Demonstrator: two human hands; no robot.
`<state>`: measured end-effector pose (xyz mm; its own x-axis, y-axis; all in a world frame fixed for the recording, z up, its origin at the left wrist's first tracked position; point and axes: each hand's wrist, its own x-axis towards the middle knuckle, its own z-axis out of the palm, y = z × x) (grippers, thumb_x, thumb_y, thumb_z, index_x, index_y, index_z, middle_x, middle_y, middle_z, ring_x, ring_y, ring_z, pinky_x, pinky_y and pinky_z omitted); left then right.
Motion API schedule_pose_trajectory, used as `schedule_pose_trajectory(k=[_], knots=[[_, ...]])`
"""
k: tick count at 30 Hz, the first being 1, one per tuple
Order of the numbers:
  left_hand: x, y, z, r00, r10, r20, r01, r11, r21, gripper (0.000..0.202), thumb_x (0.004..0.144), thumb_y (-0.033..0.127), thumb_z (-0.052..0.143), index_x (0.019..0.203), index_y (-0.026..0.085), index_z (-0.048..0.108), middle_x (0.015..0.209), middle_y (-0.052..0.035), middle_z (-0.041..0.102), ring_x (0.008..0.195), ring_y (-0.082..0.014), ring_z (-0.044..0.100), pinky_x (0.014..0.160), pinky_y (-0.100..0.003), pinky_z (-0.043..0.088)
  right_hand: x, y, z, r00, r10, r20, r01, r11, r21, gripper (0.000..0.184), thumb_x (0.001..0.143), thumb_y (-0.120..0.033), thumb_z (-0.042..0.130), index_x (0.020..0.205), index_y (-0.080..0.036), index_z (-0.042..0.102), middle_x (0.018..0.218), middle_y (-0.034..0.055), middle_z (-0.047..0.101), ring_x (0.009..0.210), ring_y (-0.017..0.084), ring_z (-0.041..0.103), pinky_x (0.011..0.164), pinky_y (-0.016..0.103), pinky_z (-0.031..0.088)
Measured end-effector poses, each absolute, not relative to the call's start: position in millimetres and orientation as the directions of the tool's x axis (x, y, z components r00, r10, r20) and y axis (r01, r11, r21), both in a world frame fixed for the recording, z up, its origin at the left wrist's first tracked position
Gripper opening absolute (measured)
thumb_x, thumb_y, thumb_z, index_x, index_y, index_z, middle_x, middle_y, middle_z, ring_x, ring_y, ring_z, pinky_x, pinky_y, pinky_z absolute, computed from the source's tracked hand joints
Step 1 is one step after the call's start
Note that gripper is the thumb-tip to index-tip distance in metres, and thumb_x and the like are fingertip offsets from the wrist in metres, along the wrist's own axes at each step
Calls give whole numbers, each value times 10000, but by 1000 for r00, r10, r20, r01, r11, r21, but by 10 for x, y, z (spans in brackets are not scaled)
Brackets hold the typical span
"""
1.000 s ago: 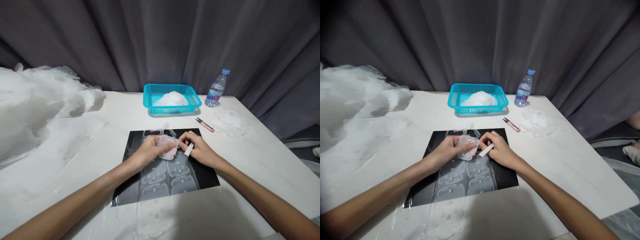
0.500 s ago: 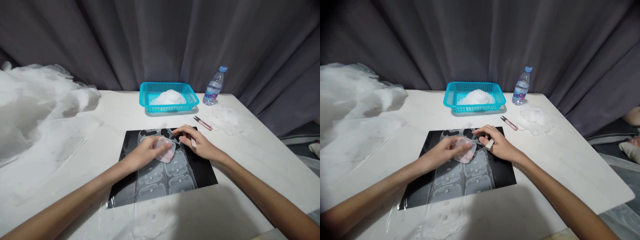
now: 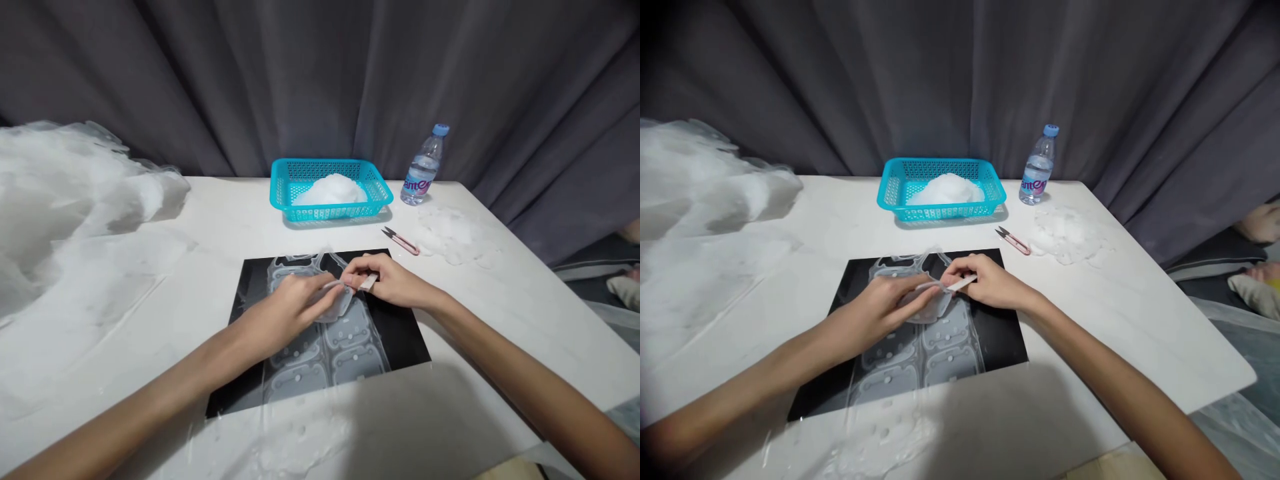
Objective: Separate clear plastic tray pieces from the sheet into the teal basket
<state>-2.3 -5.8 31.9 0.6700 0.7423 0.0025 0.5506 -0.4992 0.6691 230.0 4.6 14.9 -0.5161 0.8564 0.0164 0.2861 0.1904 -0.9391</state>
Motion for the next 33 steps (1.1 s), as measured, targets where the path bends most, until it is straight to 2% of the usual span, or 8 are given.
schedule_pose_trajectory(k=[4, 9, 11, 13, 17, 19, 25, 33], knots=[[-35, -89, 280, 728, 677, 109, 539, -663, 520, 303, 1122, 330, 418, 990, 172, 641, 812, -11, 668, 687, -155, 663, 625, -275, 454, 2339, 38, 201, -575, 818, 16, 283, 217, -934, 88, 923, -166, 635, 851, -153, 684, 803, 0, 661, 747, 139, 560, 738, 265, 422], [-20, -185, 234, 873, 259, 413, 340, -930, -137, 306, 1072, 60, 371, 1062, 142, 665, 862, -75, 741, 739, -207, 726, 654, -310, 546, 2345, 17, 127, -559, 828, 37, 412, 316, -854, 73, 923, -148, 643, 862, -179, 669, 860, 6, 619, 850, 170, 562, 800, 281, 430], [-9, -240, 234, 882, 61, 468, 217, -933, -286, 298, 1043, 14, 419, 1076, 147, 684, 863, -70, 765, 777, -203, 742, 720, -300, 579, 2321, 19, 56, -512, 856, 68, 517, 371, -772, 92, 933, -124, 629, 875, -187, 662, 881, 24, 638, 920, 199, 568, 829, 301, 431], [-16, -266, 223, 841, 52, 538, 176, -968, -182, 236, 1048, 49, 486, 1124, 148, 685, 883, -65, 776, 809, -193, 751, 766, -287, 593, 2301, 28, 0, -449, 885, 127, 591, 401, -700, 120, 969, -127, 602, 881, -193, 650, 885, 38, 663, 947, 222, 563, 838, 326, 433], [-108, -191, 184, 711, 480, 514, 250, -856, 453, 203, 1062, 155, 583, 1246, 184, 663, 1057, -52, 791, 916, -160, 758, 830, -257, 592, 2336, 18, 30, -376, 859, 347, 589, 511, -626, 104, 1043, -226, 590, 1064, -207, 690, 1093, 78, 712, 1073, 264, 564, 955, 414, 434], [-162, -138, 185, 688, 583, 433, 249, -749, 614, 242, 1060, 161, 601, 1284, 218, 671, 1152, -33, 789, 1003, -146, 756, 890, -240, 583, 2380, -29, 102, -300, 835, 461, 565, 545, -620, 162, 1066, -233, 558, 1149, -225, 697, 1150, 83, 700, 1121, 267, 575, 996, 439, 422], [-207, -138, 261, 682, 630, 371, 242, -673, 698, 236, 1060, 172, 604, 1267, 218, 709, 1175, -19, 796, 1037, -139, 754, 912, -217, 568, 2398, -294, 267, -317, 788, 527, 351, 614, -707, 76, 1019, -264, 681, 1076, -236, 723, 1002, 41, 711, 930, 207, 618, 828, 373, 476], [-189, -154, 322, 693, 609, 385, 229, -693, 684, 233, 1065, 166, 587, 1258, 212, 707, 1167, -22, 798, 1032, -136, 755, 912, -210, 573, 2310, -407, 297, -369, 661, 653, 275, 749, -603, 117, 958, -144, 758, 1051, -210, 731, 892, 20, 758, 817, 177, 635, 761, 359, 482]])
